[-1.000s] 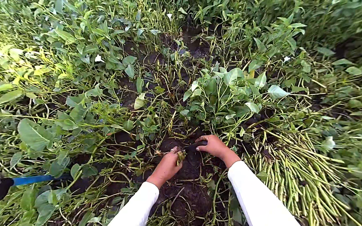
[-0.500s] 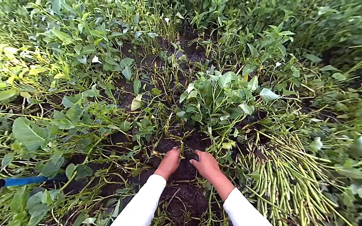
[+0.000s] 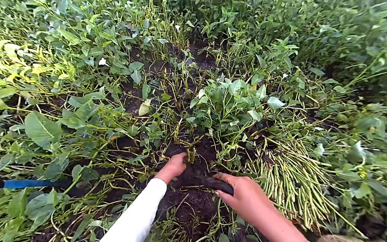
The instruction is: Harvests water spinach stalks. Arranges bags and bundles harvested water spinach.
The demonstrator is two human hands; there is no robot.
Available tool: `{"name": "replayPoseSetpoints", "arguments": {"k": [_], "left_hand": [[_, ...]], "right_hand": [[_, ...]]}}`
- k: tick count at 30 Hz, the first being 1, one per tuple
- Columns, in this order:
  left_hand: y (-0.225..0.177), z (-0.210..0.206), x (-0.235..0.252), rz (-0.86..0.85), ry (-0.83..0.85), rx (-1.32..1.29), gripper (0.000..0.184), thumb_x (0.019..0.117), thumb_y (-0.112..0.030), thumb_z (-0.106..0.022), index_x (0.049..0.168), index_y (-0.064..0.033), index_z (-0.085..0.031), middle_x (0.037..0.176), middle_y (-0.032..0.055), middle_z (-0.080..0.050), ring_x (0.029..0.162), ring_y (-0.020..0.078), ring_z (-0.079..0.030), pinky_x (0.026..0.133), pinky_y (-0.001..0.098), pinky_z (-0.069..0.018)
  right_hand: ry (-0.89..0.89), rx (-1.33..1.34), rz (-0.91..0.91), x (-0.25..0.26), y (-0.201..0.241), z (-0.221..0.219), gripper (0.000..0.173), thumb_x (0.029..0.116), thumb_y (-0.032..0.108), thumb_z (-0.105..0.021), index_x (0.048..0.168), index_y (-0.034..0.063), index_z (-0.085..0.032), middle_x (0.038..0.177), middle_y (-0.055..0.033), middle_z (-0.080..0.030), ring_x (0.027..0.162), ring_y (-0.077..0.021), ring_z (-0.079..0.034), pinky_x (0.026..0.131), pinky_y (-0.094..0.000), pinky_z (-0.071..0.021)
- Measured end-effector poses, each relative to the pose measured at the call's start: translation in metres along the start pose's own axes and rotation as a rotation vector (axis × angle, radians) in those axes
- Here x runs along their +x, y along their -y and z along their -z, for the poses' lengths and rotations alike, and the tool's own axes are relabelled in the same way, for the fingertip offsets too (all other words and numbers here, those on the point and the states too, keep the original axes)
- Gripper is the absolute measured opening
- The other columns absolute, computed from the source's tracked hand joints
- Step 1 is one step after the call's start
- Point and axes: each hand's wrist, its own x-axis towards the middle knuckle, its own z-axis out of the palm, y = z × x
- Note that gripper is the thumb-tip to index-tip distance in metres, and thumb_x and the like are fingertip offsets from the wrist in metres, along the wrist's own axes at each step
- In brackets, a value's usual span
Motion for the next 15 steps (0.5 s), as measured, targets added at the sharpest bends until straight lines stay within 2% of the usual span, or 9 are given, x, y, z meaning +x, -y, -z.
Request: {"name": "replayPoseSetpoints", "arguments": {"k": [1, 3, 7, 9, 12, 15], "left_hand": [[-0.002, 0.007, -0.021, 0.012, 0.003, -0.073, 0.048, 0.103, -0.007, -0.053, 0.151, -0.0053, -0.047, 0.134, 0.021, -0.062, 0.114, 0.0324, -0.067, 0.101, 0.0504, -0.0535], [0.0, 0.023, -0.061, -0.026, -0.068, -0.216, 0.04, 0.1065, -0.008, -0.048, 0.146, -0.0066, -0.052, 0.135, 0.0167, -0.063, 0.113, 0.0254, -0.069, 0.098, 0.0435, -0.0571], [0.019, 0.045, -0.102, -0.121, -0.394, -0.335, 0.03, 0.1065, -0.009, -0.051, 0.134, -0.0078, -0.063, 0.123, 0.0099, -0.07, 0.106, 0.0189, -0.071, 0.093, 0.0405, -0.0591], [0.013, 0.053, -0.108, -0.163, -0.486, -0.36, 0.026, 0.1059, -0.009, -0.053, 0.129, -0.0081, -0.065, 0.118, 0.0088, -0.071, 0.103, 0.0187, -0.072, 0.09, 0.0406, -0.0603], [-0.035, 0.066, -0.11, -0.339, -0.53, -0.304, 0.024, 0.1045, -0.009, -0.055, 0.125, -0.0097, -0.067, 0.113, 0.0049, -0.073, 0.098, 0.0154, -0.072, 0.088, 0.0378, -0.0604], [-0.124, 0.064, -0.117, -0.631, -0.434, -0.103, 0.024, 0.1025, -0.009, -0.057, 0.123, -0.0119, -0.069, 0.114, 0.0014, -0.073, 0.1, 0.012, -0.071, 0.09, 0.036, -0.0598]], "right_hand": [[0.04, -0.044, 0.006, 0.007, 0.009, -0.011, 0.045, 0.1022, 0.04, -0.059, 0.145, 0.0256, -0.059, 0.12, -0.0086, -0.073, 0.112, -0.029, -0.069, 0.099, -0.0551, -0.0516], [0.106, -0.129, 0.001, 0.015, 0.025, -0.026, 0.046, 0.1031, 0.037, -0.057, 0.147, 0.0233, -0.057, 0.118, -0.0117, -0.073, 0.113, -0.0327, -0.068, 0.1, -0.0573, -0.0498], [0.142, -0.182, -0.03, 0.015, 0.049, -0.054, 0.045, 0.1053, 0.032, -0.053, 0.148, 0.0184, -0.053, 0.114, -0.016, -0.073, 0.111, -0.0362, -0.069, 0.101, -0.0592, -0.0478], [0.115, -0.171, -0.039, 0.026, 0.05, -0.078, 0.046, 0.1053, 0.03, -0.052, 0.149, 0.0167, -0.052, 0.112, -0.0178, -0.073, 0.111, -0.0373, -0.069, 0.101, -0.0599, -0.0472], [0.036, -0.123, -0.02, 0.062, 0.044, -0.106, 0.043, 0.1046, 0.03, -0.053, 0.144, 0.0147, -0.056, 0.112, -0.0178, -0.074, 0.11, -0.0378, -0.07, 0.098, -0.0607, -0.0495], [0.012, -0.077, -0.026, 0.083, 0.027, -0.127, 0.041, 0.1038, 0.03, -0.055, 0.142, 0.0144, -0.059, 0.116, -0.0187, -0.073, 0.112, -0.0394, -0.069, 0.094, -0.063, -0.052]]}}
